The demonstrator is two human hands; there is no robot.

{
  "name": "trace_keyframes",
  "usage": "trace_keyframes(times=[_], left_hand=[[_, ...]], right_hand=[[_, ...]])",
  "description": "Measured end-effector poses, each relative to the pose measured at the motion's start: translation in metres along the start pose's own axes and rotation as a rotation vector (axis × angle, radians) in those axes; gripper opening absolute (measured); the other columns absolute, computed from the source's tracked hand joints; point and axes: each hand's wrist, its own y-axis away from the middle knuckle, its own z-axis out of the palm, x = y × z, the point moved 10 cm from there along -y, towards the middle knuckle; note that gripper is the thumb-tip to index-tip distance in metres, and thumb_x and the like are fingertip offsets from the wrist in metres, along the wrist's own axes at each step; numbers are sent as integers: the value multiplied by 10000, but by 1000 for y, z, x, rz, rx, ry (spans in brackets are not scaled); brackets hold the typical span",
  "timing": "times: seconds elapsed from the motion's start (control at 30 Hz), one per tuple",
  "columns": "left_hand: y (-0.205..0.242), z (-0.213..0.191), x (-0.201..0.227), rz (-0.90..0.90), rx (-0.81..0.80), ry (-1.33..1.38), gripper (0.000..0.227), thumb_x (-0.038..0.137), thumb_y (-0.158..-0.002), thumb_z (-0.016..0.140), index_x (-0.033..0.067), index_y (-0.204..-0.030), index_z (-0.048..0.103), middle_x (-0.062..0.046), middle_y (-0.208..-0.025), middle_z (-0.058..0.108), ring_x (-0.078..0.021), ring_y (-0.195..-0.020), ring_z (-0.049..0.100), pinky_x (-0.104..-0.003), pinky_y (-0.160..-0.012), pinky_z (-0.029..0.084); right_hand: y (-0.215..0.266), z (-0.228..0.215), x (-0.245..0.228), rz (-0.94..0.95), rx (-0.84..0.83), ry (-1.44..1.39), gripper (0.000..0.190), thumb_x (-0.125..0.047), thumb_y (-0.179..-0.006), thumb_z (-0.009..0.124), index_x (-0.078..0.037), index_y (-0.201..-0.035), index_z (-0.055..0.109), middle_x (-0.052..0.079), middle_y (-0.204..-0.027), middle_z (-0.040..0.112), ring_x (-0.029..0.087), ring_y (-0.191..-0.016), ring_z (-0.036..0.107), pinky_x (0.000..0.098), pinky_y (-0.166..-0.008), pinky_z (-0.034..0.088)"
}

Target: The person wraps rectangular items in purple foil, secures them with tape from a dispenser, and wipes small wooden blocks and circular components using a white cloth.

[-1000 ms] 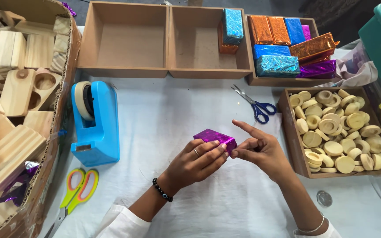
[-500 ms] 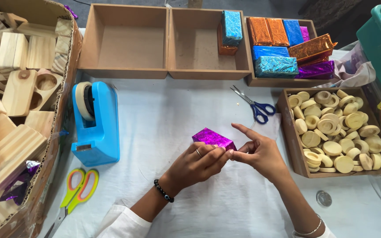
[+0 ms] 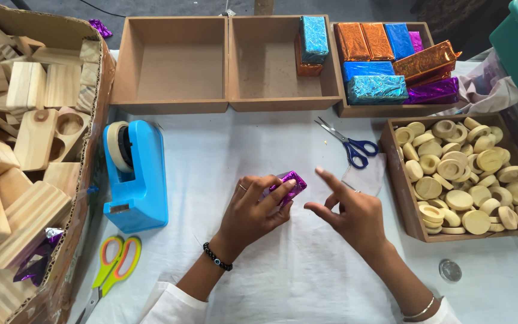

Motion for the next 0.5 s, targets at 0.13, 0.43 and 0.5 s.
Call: trace_keyframes(times=[0.13, 0.43, 0.5], left_hand=[[2, 5, 2, 6, -26, 9, 449, 209, -872, 828, 119, -1294, 703, -25, -1154, 609, -178, -991, 581, -347, -884, 495], [1, 4, 2, -3, -33, 24, 459, 209, -882, 829, 132, -1314, 695, -12, -1164, 611, -182, -1001, 579, -346, -898, 487], [3, 5, 2, 5, -16, 50, 468, 214, -882, 829, 134, -1322, 692, -16, -1176, 612, -182, -1012, 583, -341, -908, 490]], right_hand=[[9, -3, -19, -230, 114, 29, 578, -336, -840, 850, -178, -1354, 641, -39, -623, 601, 102, -503, 533, 284, -491, 418], [22, -9, -23, -382, 276, 59, 308, -251, -918, 851, -143, -1176, 724, -37, -623, 544, 92, -499, 481, 285, -482, 386], [24, -6, -24, -410, 269, 57, 395, -275, -891, 871, -84, -1188, 695, -23, -657, 576, 104, -510, 491, 281, -477, 378]])
